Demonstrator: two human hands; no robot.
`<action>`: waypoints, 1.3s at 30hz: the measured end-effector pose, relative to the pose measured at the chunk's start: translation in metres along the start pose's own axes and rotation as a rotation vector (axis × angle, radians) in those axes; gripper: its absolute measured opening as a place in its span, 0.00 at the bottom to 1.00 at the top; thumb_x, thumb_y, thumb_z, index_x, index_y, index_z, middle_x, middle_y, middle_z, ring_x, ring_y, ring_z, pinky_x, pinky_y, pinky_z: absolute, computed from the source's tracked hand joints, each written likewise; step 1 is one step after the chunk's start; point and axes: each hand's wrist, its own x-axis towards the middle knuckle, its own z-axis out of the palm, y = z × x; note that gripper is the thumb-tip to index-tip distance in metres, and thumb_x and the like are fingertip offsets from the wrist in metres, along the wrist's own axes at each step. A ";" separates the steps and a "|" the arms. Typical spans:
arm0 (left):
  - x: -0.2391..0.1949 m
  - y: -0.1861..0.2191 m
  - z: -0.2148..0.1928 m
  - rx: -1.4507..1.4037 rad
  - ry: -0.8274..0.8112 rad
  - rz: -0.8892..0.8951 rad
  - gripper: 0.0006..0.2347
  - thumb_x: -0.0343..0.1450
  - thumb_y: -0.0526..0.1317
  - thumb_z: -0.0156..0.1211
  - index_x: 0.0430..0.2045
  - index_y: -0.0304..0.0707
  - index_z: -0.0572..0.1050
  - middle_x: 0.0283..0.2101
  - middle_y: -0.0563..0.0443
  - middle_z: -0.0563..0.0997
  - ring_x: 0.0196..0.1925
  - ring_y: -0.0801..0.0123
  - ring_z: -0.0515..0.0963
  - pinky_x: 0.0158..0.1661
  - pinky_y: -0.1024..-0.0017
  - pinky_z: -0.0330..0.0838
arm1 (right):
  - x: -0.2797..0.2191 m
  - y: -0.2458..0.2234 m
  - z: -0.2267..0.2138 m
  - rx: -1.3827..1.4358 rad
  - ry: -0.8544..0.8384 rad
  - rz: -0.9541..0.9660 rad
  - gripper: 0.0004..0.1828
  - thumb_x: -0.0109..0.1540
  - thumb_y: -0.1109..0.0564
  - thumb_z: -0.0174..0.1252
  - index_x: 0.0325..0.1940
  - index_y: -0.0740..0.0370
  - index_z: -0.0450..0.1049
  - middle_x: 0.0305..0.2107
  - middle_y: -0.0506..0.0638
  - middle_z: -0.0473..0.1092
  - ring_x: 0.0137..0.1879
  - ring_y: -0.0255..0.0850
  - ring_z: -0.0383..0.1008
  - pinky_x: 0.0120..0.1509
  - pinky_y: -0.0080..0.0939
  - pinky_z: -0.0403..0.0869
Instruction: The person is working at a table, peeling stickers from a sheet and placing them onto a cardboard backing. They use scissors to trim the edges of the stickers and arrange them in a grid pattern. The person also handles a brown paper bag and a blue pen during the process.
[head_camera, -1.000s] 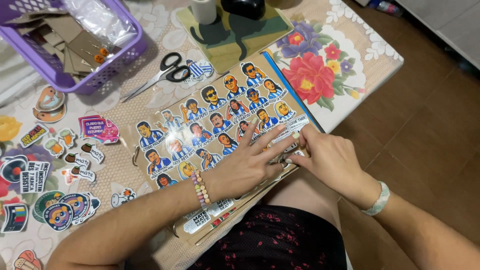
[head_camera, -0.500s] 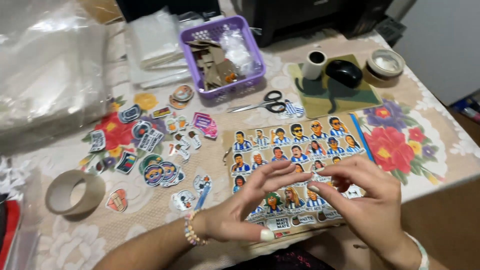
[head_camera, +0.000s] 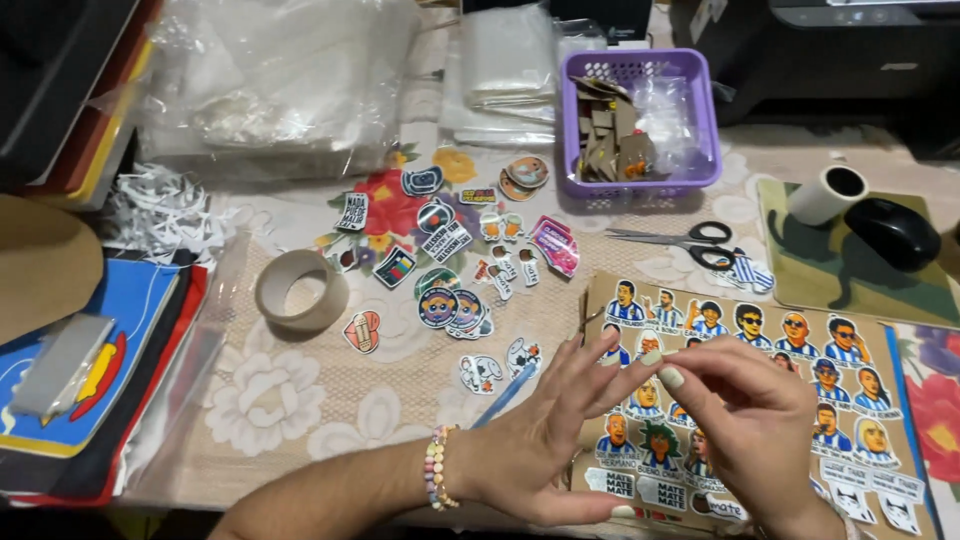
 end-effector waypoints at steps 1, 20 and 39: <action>-0.004 0.001 -0.005 0.007 0.015 -0.019 0.43 0.75 0.48 0.56 0.73 0.44 0.25 0.79 0.42 0.47 0.84 0.46 0.33 0.78 0.35 0.30 | 0.006 -0.003 0.005 0.077 -0.070 0.026 0.05 0.56 0.63 0.64 0.35 0.67 0.80 0.30 0.55 0.78 0.37 0.40 0.77 0.40 0.33 0.76; 0.006 -0.143 -0.086 0.907 -0.033 -0.706 0.09 0.60 0.48 0.73 0.21 0.47 0.81 0.71 0.37 0.58 0.76 0.35 0.40 0.66 0.28 0.32 | 0.020 0.012 0.001 0.126 -0.232 0.141 0.15 0.66 0.60 0.51 0.52 0.67 0.78 0.37 0.56 0.72 0.38 0.41 0.74 0.41 0.37 0.81; 0.018 -0.160 -0.094 0.703 -0.019 -0.902 0.09 0.56 0.40 0.76 0.21 0.50 0.79 0.69 0.42 0.62 0.77 0.39 0.39 0.66 0.29 0.24 | 0.000 0.010 -0.015 -0.122 -0.359 -0.037 0.10 0.59 0.56 0.61 0.43 0.56 0.81 0.40 0.47 0.80 0.38 0.34 0.78 0.39 0.31 0.77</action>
